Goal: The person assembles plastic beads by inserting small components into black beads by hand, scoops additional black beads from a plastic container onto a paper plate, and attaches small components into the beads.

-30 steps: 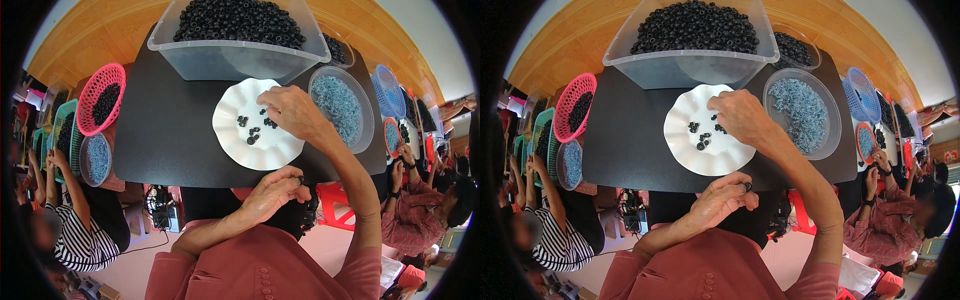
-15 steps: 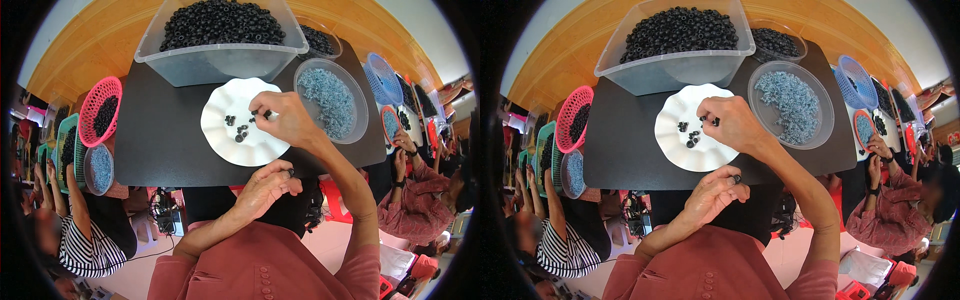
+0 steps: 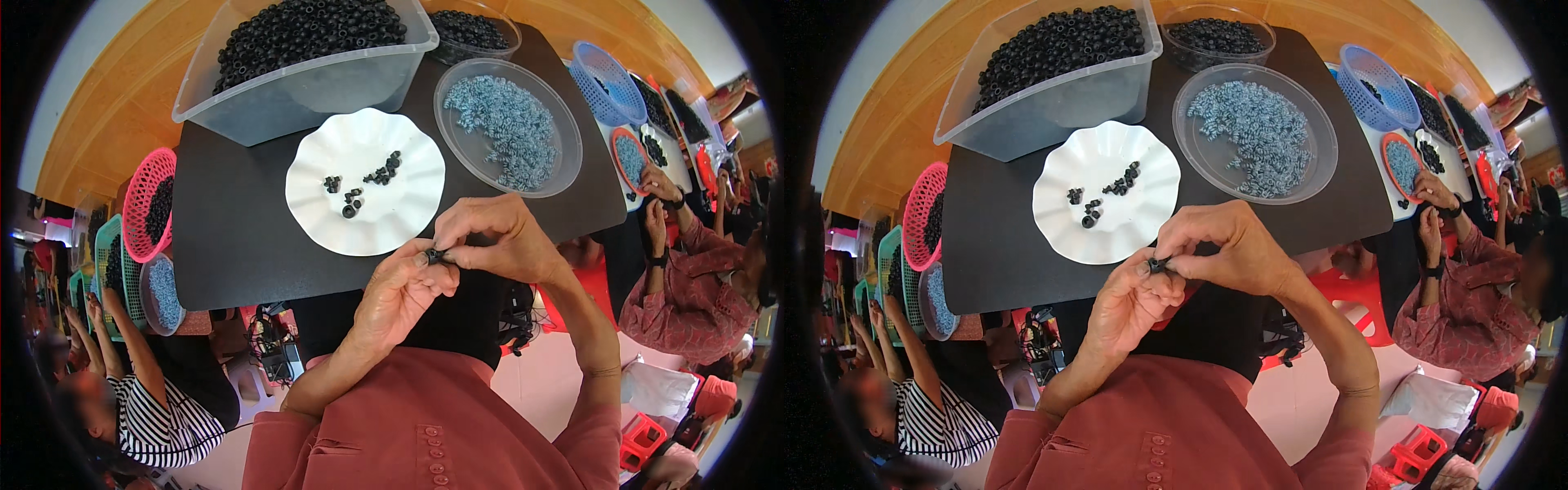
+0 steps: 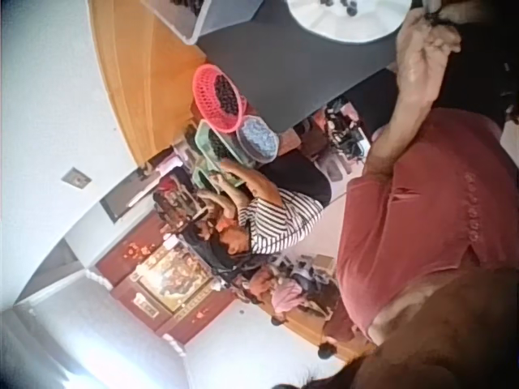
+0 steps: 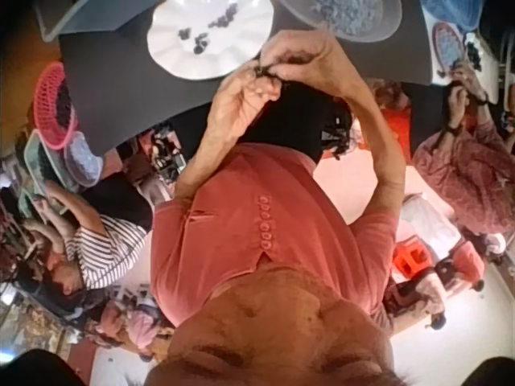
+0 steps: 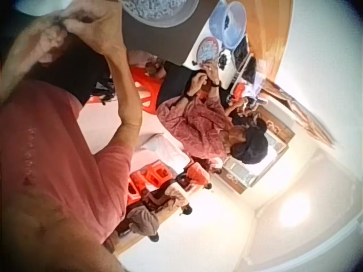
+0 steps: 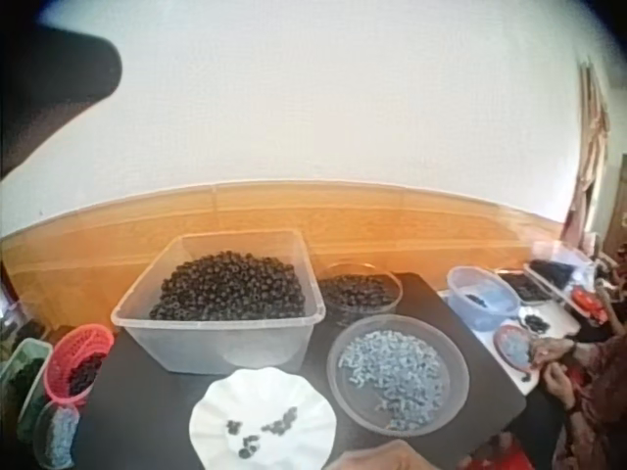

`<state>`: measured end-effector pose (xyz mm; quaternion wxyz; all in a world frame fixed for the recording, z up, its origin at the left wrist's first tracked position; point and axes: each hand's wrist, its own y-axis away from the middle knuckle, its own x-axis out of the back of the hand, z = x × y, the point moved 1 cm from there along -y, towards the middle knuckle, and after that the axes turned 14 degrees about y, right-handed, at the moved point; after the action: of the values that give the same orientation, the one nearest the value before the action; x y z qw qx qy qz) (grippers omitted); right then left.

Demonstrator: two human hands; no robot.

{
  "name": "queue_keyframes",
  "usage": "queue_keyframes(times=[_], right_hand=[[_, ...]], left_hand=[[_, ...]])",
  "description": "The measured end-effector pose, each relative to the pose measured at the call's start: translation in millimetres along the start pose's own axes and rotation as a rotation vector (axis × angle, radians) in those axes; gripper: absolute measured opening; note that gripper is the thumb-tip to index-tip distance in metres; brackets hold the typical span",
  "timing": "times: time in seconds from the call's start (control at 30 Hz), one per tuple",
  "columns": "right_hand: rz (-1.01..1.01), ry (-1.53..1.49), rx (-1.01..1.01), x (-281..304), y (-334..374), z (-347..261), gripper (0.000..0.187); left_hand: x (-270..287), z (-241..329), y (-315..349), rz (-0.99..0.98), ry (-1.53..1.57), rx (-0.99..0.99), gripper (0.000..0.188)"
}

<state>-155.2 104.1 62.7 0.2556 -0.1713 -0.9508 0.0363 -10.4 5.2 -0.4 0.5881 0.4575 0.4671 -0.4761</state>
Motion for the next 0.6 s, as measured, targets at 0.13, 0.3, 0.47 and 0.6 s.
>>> queue_keyframes(times=[0.13, 0.3, 0.47, 0.6], right_hand=[[0.022, 0.012, 0.013, -5, 7, -3, 0.016], [0.052, -0.246, -0.135, -11, 14, 1, 0.011], [0.089, -0.344, -0.158, -12, 15, 5, 0.013], [0.092, -0.303, -0.158, -13, 15, 3, 0.014]], left_hand=[[-2, -1, 1, 0.008, -0.054, -0.016, 0.027], [-5, -2, 1, 0.003, -0.081, -0.030, 0.025], [-5, -1, 1, 0.041, -0.097, -0.018, 0.025], [-4, -1, 1, 0.023, -0.087, -0.021, 0.026]])
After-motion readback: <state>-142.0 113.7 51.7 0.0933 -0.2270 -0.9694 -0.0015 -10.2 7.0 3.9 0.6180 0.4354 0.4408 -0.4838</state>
